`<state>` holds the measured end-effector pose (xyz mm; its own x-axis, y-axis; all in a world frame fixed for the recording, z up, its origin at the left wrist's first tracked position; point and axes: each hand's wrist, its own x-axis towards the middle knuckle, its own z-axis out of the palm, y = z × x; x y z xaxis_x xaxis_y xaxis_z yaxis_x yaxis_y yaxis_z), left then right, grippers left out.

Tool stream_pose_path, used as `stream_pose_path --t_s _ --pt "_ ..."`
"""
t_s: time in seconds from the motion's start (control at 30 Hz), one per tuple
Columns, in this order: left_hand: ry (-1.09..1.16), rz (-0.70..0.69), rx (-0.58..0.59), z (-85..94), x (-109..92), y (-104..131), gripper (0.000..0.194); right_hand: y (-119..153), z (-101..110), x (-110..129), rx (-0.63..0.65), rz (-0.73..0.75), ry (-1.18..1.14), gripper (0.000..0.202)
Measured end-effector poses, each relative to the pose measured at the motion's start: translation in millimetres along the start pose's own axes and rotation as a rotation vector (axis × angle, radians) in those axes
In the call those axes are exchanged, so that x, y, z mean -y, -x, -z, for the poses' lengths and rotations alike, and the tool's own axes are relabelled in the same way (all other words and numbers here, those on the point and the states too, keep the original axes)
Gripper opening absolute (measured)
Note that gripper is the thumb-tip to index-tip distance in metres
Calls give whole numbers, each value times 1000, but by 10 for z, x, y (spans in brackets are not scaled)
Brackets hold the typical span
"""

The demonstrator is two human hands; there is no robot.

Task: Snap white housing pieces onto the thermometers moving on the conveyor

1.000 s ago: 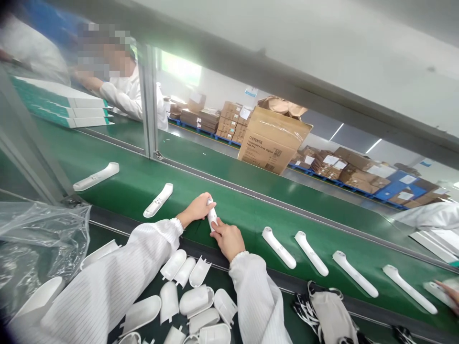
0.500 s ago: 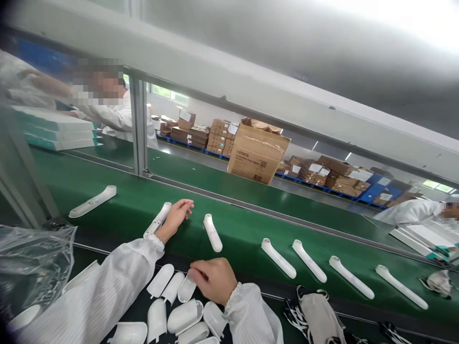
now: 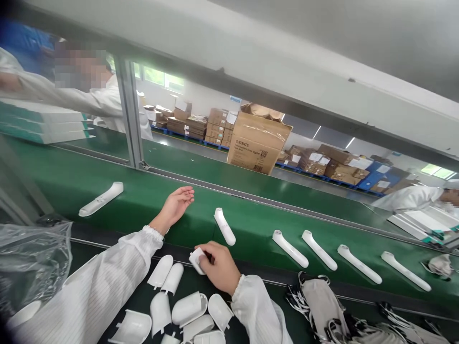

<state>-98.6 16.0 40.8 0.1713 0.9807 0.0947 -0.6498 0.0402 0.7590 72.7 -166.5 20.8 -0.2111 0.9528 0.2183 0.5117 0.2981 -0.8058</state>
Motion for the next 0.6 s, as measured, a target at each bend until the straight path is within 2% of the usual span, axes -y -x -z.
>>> stream_pose_path --t_s 0.1,0.17,0.27,0.43,0.6 --pt "-45 1 54 -26 42 9 40 -57 31 -82 -111 -109 -247 22" --pt "-109 18 89 -42 72 17 41 -82 47 -136 -167 -214 -377 28" --pt "-201 37 131 -53 113 22 40 -93 67 -186 -210 -332 -455 42" --pt "-209 75 159 -57 164 6 40 -97 106 -195 -216 -340 -548 50" --pt "-264 56 161 -51 162 -12 39 -119 195 -222 -173 -370 -783 50"
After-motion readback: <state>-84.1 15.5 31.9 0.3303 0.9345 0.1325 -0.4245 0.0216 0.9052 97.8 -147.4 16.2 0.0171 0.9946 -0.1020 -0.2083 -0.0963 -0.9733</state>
